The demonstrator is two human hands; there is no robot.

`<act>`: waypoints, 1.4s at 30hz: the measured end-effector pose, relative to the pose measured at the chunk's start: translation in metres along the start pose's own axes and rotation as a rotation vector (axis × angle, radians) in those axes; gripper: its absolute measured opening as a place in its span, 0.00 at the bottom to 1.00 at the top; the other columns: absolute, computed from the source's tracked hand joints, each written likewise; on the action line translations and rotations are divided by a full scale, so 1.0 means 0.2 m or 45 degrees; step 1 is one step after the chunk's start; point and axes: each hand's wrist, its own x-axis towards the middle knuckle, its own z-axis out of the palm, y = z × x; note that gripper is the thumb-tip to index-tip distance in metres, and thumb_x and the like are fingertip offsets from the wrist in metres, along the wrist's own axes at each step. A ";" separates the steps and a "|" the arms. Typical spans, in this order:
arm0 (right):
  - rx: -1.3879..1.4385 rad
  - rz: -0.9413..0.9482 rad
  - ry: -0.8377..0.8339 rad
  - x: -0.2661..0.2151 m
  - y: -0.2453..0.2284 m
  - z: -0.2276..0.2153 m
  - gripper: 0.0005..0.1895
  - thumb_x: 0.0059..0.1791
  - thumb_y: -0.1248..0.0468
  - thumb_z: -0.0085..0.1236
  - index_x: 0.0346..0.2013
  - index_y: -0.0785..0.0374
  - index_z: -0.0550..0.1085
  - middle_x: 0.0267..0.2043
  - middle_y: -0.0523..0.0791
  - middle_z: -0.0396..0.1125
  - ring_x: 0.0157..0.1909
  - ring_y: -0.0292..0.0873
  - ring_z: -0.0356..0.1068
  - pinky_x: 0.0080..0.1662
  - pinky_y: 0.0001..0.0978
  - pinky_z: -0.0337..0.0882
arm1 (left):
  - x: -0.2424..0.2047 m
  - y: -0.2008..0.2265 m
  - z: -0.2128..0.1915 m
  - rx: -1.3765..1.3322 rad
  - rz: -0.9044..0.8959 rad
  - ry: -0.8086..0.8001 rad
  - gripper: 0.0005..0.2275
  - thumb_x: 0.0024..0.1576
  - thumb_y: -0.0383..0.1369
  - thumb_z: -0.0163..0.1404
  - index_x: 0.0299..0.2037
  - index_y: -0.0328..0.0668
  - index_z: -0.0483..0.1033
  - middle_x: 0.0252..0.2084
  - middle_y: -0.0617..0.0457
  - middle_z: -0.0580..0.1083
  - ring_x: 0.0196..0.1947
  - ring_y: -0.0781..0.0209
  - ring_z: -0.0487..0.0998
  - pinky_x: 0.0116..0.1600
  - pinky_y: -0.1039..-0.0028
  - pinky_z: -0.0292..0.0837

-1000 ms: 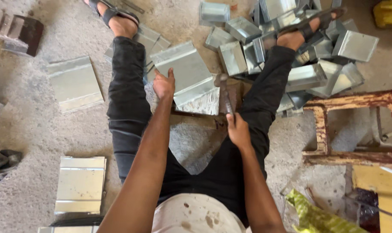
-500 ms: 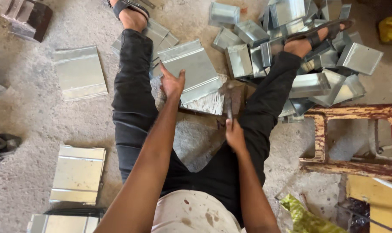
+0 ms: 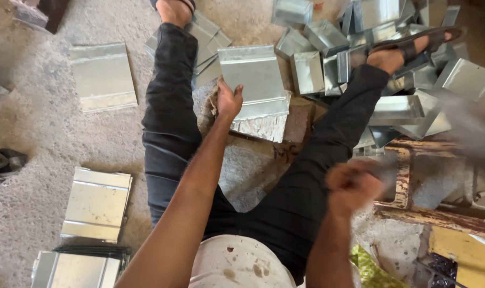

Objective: The person sits on the floor and uses a hammer to strike a rectangular metal piece resting on a wooden block. They repeatedly hit the metal piece to flatten or shape it, occasionally adjusting its position with their left hand.

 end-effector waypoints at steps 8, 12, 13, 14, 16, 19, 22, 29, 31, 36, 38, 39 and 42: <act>-0.745 -0.409 -0.176 -0.14 0.24 0.14 0.25 0.60 0.40 0.33 0.44 0.58 0.66 0.24 0.45 0.57 0.22 0.42 0.57 0.26 0.32 0.57 | -0.01 -0.03 -0.01 0.037 0.268 0.105 0.31 0.59 0.31 0.56 0.65 0.20 0.52 0.61 0.21 0.66 0.60 0.24 0.68 0.63 0.50 0.63; -1.307 0.350 -0.490 -0.20 0.54 0.18 0.19 0.62 0.50 0.44 0.40 0.63 0.70 0.25 0.46 0.64 0.26 0.46 0.66 0.30 0.36 0.65 | -0.03 0.01 -0.02 0.027 -0.060 -0.104 0.28 0.61 0.34 0.53 0.67 0.27 0.55 0.63 0.29 0.69 0.63 0.31 0.70 0.67 0.54 0.64; -1.160 0.526 -0.396 -0.18 0.48 0.20 0.18 0.60 0.50 0.44 0.40 0.63 0.70 0.24 0.44 0.63 0.23 0.43 0.63 0.27 0.34 0.63 | -0.04 -0.01 -0.02 0.027 -0.010 -0.102 0.29 0.61 0.33 0.53 0.68 0.27 0.54 0.64 0.29 0.68 0.64 0.32 0.70 0.68 0.55 0.63; -1.003 0.697 -0.326 -0.15 0.37 0.21 0.18 0.59 0.50 0.45 0.41 0.62 0.70 0.22 0.42 0.61 0.21 0.40 0.60 0.24 0.32 0.60 | -0.03 -0.02 -0.02 0.026 0.032 -0.081 0.29 0.61 0.33 0.52 0.68 0.27 0.52 0.65 0.29 0.68 0.65 0.32 0.69 0.68 0.56 0.62; -0.634 0.812 -0.217 -0.08 0.16 0.27 0.18 0.58 0.49 0.45 0.43 0.62 0.69 0.21 0.39 0.58 0.18 0.34 0.54 0.20 0.27 0.54 | 0.02 -0.04 0.02 0.096 0.103 0.012 0.31 0.62 0.35 0.54 0.69 0.26 0.51 0.67 0.26 0.64 0.67 0.30 0.65 0.70 0.54 0.59; -0.229 0.506 -0.035 -0.03 -0.14 0.37 0.20 0.59 0.45 0.47 0.44 0.61 0.65 0.21 0.39 0.55 0.17 0.32 0.51 0.20 0.24 0.51 | 0.01 -0.04 0.06 0.220 0.084 0.028 0.33 0.61 0.37 0.54 0.68 0.25 0.49 0.69 0.27 0.60 0.69 0.32 0.59 0.68 0.42 0.49; -0.188 -0.107 -0.140 -0.03 -0.21 0.45 0.23 0.59 0.41 0.47 0.45 0.58 0.63 0.23 0.40 0.56 0.17 0.31 0.52 0.22 0.25 0.53 | 0.00 0.02 0.04 0.266 0.029 0.008 0.33 0.60 0.39 0.53 0.69 0.29 0.50 0.69 0.31 0.61 0.70 0.35 0.59 0.67 0.35 0.45; -1.067 0.228 -0.426 -0.25 0.50 0.28 0.20 0.61 0.46 0.46 0.44 0.60 0.68 0.24 0.39 0.65 0.23 0.31 0.66 0.27 0.22 0.65 | -0.01 0.03 0.02 0.256 -0.037 -0.062 0.29 0.61 0.40 0.52 0.66 0.31 0.54 0.66 0.33 0.65 0.67 0.36 0.63 0.67 0.34 0.47; -0.992 0.615 -0.364 -0.23 0.45 0.23 0.20 0.60 0.47 0.47 0.44 0.61 0.70 0.24 0.39 0.64 0.22 0.31 0.65 0.25 0.22 0.63 | -0.01 0.02 0.04 0.193 -0.010 -0.100 0.29 0.64 0.41 0.51 0.67 0.28 0.54 0.66 0.29 0.65 0.68 0.32 0.63 0.70 0.40 0.54; -0.341 0.528 -0.006 -0.01 -0.04 0.30 0.22 0.58 0.44 0.49 0.52 0.60 0.67 0.26 0.40 0.59 0.20 0.30 0.53 0.21 0.22 0.52 | -0.01 0.01 0.02 0.207 -0.065 -0.129 0.30 0.62 0.41 0.49 0.67 0.27 0.53 0.64 0.28 0.67 0.65 0.31 0.66 0.67 0.42 0.56; -0.368 -0.147 -0.161 0.04 -0.23 0.37 0.23 0.61 0.41 0.46 0.50 0.59 0.66 0.23 0.42 0.58 0.15 0.34 0.52 0.18 0.26 0.53 | 0.00 0.03 0.02 0.313 0.063 0.013 0.33 0.58 0.40 0.53 0.65 0.24 0.50 0.64 0.25 0.64 0.65 0.30 0.62 0.62 0.36 0.46; -0.314 -0.270 -0.150 0.05 -0.23 0.41 0.22 0.61 0.41 0.45 0.50 0.57 0.64 0.22 0.42 0.57 0.15 0.34 0.50 0.18 0.26 0.52 | 0.02 0.04 0.02 0.319 0.071 0.020 0.33 0.58 0.40 0.53 0.65 0.24 0.50 0.63 0.25 0.64 0.64 0.30 0.62 0.62 0.36 0.47; -0.231 -0.560 -0.073 -0.01 -0.09 0.39 0.22 0.60 0.39 0.43 0.52 0.53 0.61 0.21 0.44 0.57 0.14 0.34 0.48 0.18 0.26 0.51 | 0.00 0.02 0.03 0.298 0.029 -0.016 0.30 0.60 0.41 0.52 0.64 0.27 0.54 0.62 0.27 0.65 0.64 0.31 0.63 0.64 0.38 0.51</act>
